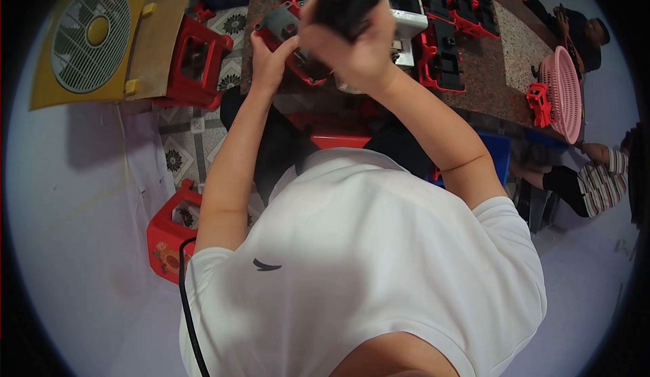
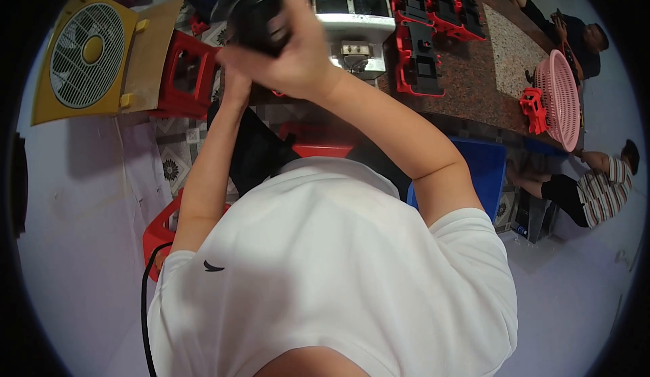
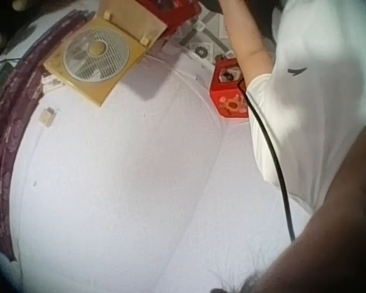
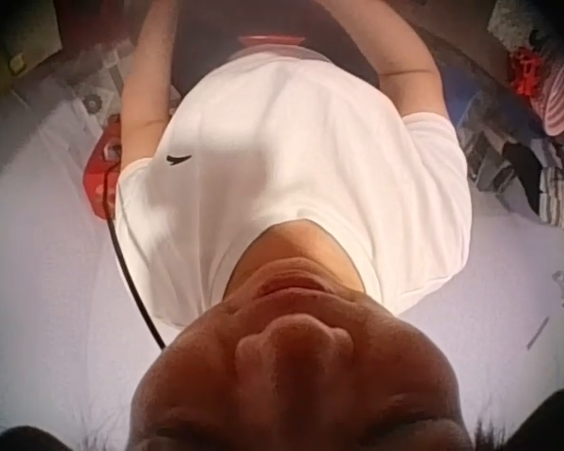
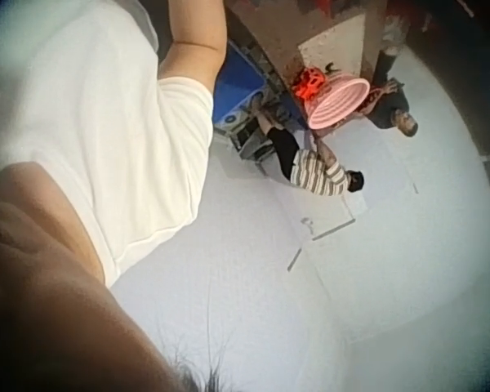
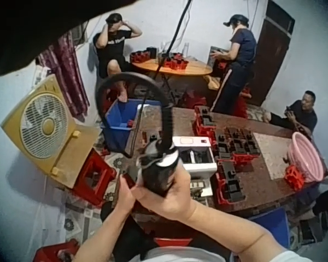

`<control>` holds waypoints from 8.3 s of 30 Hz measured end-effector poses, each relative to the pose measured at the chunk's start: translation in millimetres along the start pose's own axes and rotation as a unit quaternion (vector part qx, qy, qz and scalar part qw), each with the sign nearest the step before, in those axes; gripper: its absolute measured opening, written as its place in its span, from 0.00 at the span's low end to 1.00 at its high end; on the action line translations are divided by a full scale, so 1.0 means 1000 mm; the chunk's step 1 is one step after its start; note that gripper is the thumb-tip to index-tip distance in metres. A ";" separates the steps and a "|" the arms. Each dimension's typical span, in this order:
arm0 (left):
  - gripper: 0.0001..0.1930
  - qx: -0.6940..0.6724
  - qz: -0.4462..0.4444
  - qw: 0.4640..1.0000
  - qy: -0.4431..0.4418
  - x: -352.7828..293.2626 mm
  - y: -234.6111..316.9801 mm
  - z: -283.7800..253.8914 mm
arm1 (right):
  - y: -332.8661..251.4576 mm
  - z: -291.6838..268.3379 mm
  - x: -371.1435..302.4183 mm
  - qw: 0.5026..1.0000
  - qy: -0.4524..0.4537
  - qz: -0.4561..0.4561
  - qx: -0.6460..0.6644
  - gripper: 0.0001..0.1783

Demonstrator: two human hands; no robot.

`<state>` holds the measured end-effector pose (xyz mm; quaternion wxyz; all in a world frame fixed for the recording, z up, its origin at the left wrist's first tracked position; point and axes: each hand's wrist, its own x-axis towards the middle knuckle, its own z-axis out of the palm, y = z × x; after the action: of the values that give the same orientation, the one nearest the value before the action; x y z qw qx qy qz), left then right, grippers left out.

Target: The person assembles red plastic housings by hand, securing them with screws using a power screwdriver on a workbench.

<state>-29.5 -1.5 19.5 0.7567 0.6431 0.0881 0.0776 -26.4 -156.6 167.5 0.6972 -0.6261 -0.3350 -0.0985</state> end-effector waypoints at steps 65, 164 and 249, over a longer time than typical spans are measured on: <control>0.34 -0.064 -0.002 0.998 -0.024 -0.018 0.009 -0.002 | 0.062 0.006 0.091 0.978 0.142 -0.138 0.066 0.22; 0.36 0.040 -0.112 0.993 0.014 -0.043 -0.001 0.000 | -0.030 -0.040 0.015 0.985 0.136 -0.064 0.087 0.33; 0.16 0.648 0.137 0.616 -0.426 0.146 0.147 0.304 | -0.089 -0.287 -0.176 0.877 0.478 0.046 -0.017 0.17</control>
<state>182.9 -235.6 207.1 0.0766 0.9319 -0.3058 -0.1796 -110.9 -492.9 137.8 0.7654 -0.5295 0.0695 -0.3592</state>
